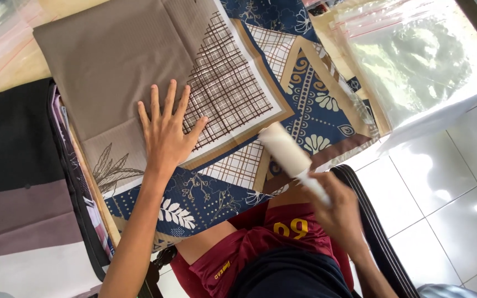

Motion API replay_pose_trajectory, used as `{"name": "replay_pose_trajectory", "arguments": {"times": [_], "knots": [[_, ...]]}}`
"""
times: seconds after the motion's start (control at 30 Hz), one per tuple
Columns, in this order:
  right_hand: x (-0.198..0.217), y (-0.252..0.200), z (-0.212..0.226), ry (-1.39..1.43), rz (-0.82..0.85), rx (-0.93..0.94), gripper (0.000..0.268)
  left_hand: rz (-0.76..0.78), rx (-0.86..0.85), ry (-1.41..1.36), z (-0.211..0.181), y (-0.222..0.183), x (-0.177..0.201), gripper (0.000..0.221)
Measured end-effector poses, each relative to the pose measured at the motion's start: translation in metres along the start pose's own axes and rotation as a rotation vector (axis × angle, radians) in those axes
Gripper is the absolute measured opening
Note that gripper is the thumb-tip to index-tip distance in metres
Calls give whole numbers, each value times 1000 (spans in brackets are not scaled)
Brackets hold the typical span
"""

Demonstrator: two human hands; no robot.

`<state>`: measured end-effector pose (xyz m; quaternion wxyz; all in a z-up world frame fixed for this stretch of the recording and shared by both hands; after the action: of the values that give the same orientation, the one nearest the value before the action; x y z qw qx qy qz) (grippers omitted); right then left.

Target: Using a lint roller to clean a piece of fabric and then folding it neatly on a table.

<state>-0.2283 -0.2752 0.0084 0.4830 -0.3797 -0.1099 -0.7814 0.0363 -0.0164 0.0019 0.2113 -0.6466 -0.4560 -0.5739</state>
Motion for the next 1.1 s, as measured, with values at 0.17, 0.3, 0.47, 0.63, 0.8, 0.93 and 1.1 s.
{"name": "replay_pose_trajectory", "arguments": {"times": [0.17, 0.3, 0.47, 0.63, 0.8, 0.93, 1.1], "knots": [[44, 44, -41, -20, -256, 35, 27, -2, -5, 0, 0, 0, 1, 76], [76, 49, -31, -3, -359, -38, 23, 3, -4, 10, 0, 0, 1, 76], [45, 13, -28, -6, -399, 33, 21, 0, 10, 4, 1, 0, -1, 76], [-10, -33, 11, 47, 16, -4, 21, 9, 0, 17, -1, 1, -1, 77], [-5, -22, 11, 121, 25, 82, 22, 11, 7, -3, 0, 0, 0, 77], [27, 20, -53, -29, -252, 45, 35, 5, 6, -35, -4, 1, 6, 75], [77, 33, -49, -38, -394, -55, 26, 6, -6, -10, 1, 0, 0, 76]]}}
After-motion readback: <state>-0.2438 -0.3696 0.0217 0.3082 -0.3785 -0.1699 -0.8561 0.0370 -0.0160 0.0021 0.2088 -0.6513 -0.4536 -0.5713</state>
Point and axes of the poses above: each hand's wrist, its own y-axis towards the middle knuckle, its own x-axis out of the back of the hand, z = x × y, the point moved 4 cm from there along y, towards the middle knuckle, and after that the axes turned 4 degrees about -z, right-handed, at the moved point
